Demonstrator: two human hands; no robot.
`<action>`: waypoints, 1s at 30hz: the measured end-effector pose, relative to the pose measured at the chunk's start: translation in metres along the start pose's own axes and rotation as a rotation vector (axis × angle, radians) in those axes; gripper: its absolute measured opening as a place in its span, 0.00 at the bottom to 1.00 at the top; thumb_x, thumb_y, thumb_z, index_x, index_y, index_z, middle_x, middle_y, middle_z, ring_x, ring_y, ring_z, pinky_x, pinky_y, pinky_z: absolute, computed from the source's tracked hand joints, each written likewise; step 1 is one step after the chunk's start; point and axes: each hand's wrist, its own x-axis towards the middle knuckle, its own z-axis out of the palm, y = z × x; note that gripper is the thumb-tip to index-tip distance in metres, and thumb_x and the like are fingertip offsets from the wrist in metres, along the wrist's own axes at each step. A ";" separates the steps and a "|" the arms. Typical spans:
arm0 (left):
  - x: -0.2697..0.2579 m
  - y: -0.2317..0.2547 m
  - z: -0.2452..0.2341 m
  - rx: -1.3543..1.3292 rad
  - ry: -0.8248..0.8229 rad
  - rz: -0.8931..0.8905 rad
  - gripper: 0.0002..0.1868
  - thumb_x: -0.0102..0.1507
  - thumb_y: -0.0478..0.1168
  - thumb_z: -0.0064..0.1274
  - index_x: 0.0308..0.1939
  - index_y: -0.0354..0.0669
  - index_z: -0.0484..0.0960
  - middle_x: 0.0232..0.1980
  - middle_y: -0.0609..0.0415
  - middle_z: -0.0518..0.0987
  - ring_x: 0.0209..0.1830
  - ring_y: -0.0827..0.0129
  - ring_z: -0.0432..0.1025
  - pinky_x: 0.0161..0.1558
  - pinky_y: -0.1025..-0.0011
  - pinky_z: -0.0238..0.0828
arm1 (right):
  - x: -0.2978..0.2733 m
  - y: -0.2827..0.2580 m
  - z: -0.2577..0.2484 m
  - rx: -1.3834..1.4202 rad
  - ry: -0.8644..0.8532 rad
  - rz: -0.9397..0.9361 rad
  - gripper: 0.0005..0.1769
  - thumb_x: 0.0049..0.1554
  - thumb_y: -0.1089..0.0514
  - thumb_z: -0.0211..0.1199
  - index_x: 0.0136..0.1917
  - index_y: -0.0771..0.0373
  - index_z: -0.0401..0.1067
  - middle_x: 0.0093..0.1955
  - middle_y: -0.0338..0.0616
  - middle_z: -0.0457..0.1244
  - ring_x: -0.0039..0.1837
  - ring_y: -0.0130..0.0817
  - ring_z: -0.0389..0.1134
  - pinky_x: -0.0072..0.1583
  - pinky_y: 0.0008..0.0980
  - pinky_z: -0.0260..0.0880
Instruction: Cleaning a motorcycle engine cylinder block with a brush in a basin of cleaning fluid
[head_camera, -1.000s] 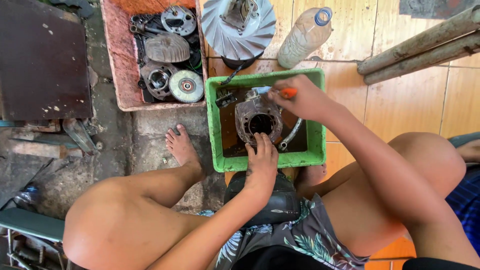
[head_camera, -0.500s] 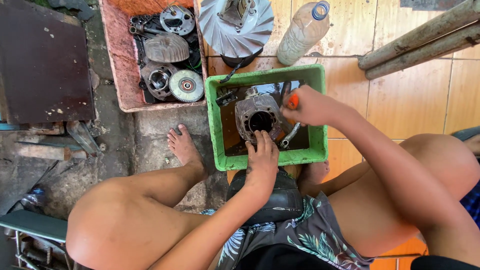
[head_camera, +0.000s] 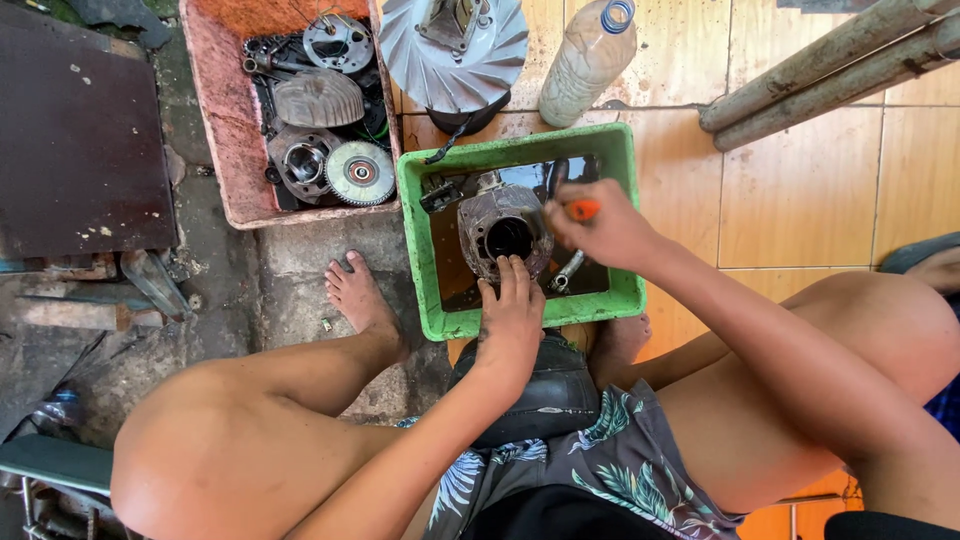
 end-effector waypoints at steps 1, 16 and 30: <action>-0.002 -0.001 -0.002 0.002 0.000 0.001 0.42 0.65 0.68 0.53 0.74 0.47 0.66 0.80 0.28 0.54 0.81 0.35 0.48 0.69 0.36 0.58 | 0.000 0.004 -0.001 0.001 0.002 0.000 0.14 0.59 0.59 0.60 0.30 0.59 0.71 0.22 0.42 0.64 0.27 0.33 0.66 0.38 0.29 0.67; -0.009 -0.010 -0.009 0.050 0.040 0.028 0.39 0.68 0.67 0.50 0.74 0.45 0.68 0.79 0.29 0.55 0.81 0.36 0.50 0.68 0.38 0.64 | -0.003 0.012 -0.004 -0.053 -0.018 0.052 0.10 0.59 0.61 0.61 0.38 0.67 0.73 0.29 0.57 0.66 0.34 0.45 0.70 0.40 0.40 0.68; -0.003 -0.015 -0.005 0.001 0.103 0.016 0.35 0.66 0.67 0.54 0.65 0.45 0.76 0.76 0.31 0.61 0.79 0.39 0.55 0.67 0.38 0.65 | -0.020 -0.023 -0.007 0.052 -0.150 0.155 0.07 0.54 0.61 0.60 0.33 0.60 0.73 0.23 0.45 0.67 0.29 0.32 0.68 0.41 0.30 0.71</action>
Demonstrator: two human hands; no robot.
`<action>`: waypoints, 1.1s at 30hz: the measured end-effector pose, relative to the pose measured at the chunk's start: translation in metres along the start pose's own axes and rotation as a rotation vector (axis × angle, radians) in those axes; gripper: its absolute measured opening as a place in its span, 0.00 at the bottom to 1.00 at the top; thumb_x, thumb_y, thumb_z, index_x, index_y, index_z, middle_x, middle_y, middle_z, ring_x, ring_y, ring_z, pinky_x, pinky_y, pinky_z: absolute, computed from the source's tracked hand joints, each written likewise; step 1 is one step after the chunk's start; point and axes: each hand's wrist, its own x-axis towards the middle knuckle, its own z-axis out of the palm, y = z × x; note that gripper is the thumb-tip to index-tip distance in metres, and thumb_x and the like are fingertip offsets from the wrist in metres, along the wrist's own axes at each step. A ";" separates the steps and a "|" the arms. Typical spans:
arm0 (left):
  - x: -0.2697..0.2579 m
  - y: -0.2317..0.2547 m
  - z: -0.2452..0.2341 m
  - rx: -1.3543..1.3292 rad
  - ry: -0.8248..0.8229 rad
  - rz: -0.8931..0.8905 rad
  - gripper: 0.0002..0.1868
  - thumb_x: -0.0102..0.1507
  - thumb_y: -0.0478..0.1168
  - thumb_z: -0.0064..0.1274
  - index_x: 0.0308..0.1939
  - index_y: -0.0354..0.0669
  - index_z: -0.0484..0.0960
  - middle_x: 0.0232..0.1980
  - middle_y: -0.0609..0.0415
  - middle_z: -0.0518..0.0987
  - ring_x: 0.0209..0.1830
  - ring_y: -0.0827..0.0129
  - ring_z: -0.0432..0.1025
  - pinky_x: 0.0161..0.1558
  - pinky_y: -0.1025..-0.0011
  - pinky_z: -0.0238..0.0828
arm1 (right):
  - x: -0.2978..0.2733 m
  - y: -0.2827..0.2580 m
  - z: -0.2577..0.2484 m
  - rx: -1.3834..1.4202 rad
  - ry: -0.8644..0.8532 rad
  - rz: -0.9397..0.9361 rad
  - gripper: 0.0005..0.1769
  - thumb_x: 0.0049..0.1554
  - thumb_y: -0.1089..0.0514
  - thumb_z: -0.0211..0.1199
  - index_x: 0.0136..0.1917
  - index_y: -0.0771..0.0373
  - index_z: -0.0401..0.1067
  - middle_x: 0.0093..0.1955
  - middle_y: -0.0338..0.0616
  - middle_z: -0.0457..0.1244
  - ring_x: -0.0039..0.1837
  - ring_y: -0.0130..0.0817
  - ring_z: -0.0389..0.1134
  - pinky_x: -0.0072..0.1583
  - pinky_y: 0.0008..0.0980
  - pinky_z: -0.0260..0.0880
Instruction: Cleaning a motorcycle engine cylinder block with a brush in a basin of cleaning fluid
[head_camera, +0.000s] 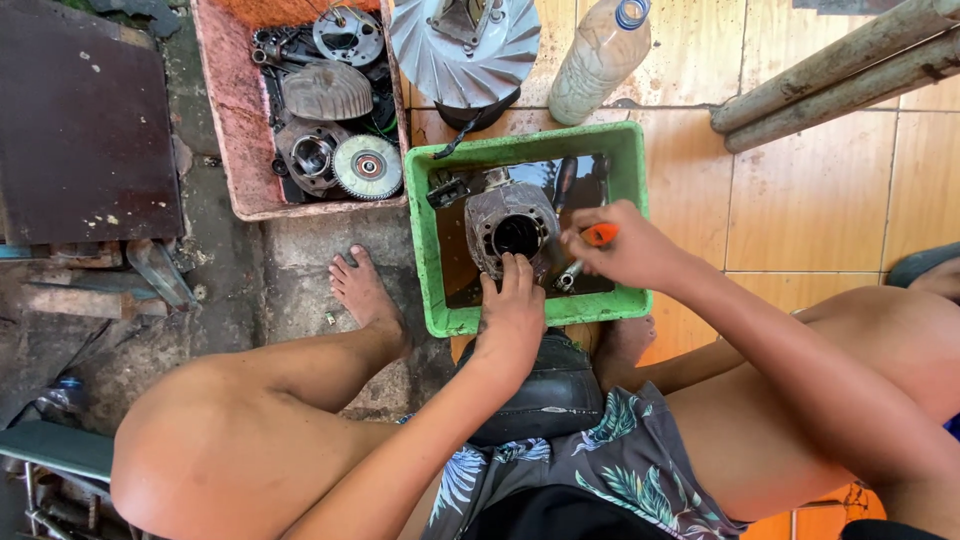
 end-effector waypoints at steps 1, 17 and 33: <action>-0.003 -0.004 -0.008 0.000 -0.001 0.001 0.35 0.66 0.67 0.54 0.65 0.45 0.76 0.76 0.31 0.61 0.79 0.39 0.55 0.67 0.38 0.65 | 0.000 0.010 0.001 0.001 0.000 0.002 0.07 0.54 0.61 0.60 0.33 0.60 0.73 0.23 0.45 0.67 0.29 0.32 0.68 0.41 0.30 0.71; -0.003 -0.043 -0.020 -0.242 0.094 -0.006 0.47 0.51 0.35 0.68 0.73 0.35 0.65 0.70 0.37 0.73 0.78 0.46 0.58 0.69 0.40 0.57 | -0.020 0.046 0.017 -0.086 -0.039 -0.230 0.04 0.53 0.60 0.61 0.38 0.62 0.74 0.30 0.50 0.68 0.36 0.48 0.73 0.43 0.42 0.71; 0.003 -0.065 0.001 -0.344 0.342 0.082 0.27 0.64 0.33 0.54 0.68 0.39 0.75 0.59 0.45 0.79 0.69 0.54 0.69 0.62 0.52 0.69 | -0.031 0.081 0.031 -0.154 0.128 -0.321 0.08 0.56 0.61 0.66 0.47 0.69 0.77 0.40 0.58 0.71 0.46 0.55 0.75 0.49 0.45 0.75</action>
